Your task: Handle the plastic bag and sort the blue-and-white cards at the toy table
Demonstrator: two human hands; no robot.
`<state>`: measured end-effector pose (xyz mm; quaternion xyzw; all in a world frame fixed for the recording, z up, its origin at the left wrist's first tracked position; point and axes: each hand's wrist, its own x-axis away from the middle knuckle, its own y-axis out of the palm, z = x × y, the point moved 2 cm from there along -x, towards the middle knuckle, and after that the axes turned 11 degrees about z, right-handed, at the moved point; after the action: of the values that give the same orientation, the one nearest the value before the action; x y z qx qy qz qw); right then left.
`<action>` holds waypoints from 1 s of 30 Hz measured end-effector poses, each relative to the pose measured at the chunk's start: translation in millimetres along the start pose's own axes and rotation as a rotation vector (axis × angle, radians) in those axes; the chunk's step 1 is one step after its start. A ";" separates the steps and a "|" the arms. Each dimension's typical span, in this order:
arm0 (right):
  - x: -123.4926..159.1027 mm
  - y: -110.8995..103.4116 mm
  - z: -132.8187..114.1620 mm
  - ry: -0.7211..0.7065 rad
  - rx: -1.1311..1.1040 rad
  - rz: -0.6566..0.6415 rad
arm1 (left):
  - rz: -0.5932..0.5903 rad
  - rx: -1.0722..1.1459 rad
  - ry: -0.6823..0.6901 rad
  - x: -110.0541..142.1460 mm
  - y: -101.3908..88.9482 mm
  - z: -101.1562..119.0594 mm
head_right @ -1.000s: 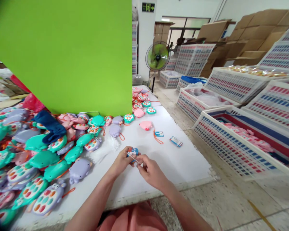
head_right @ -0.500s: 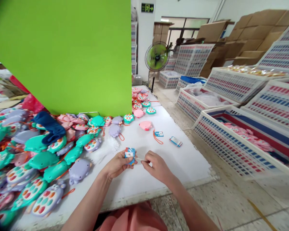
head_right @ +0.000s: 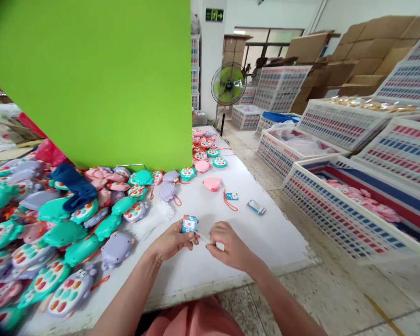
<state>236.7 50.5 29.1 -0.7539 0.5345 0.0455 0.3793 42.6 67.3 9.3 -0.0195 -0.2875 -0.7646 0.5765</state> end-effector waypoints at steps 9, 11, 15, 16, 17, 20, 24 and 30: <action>4.3 -6.3 -15.7 0.232 -0.705 -0.102 | 0.105 0.205 0.013 -4.5 -15.8 3.0; 4.1 0.8 -7.5 0.314 -0.922 0.006 | 0.125 0.325 0.045 -3.3 -6.7 3.6; -6.2 15.1 -1.3 0.352 -1.157 0.298 | 0.132 0.452 0.079 -3.9 13.8 1.0; -10.4 17.8 -1.9 0.337 -1.161 0.352 | 0.141 0.473 0.091 -5.0 18.1 -0.4; -14.7 20.1 -3.1 0.317 -1.146 0.394 | 0.157 0.498 0.107 -6.3 22.0 -1.7; -26.0 25.3 -8.9 0.230 -1.038 0.467 | 0.227 0.572 0.157 -9.9 31.9 -5.2; -33.5 30.1 -19.0 0.184 -0.858 0.479 | 0.295 0.599 0.193 -11.4 40.8 -7.4; -35.5 28.9 -12.7 0.278 -0.783 0.508 | 0.349 0.131 0.402 -9.4 29.2 -6.9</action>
<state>193.0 66.0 39.8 -0.6846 0.6899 0.2331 -0.0310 73.9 67.3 12.4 0.1206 -0.2086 -0.6220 0.7450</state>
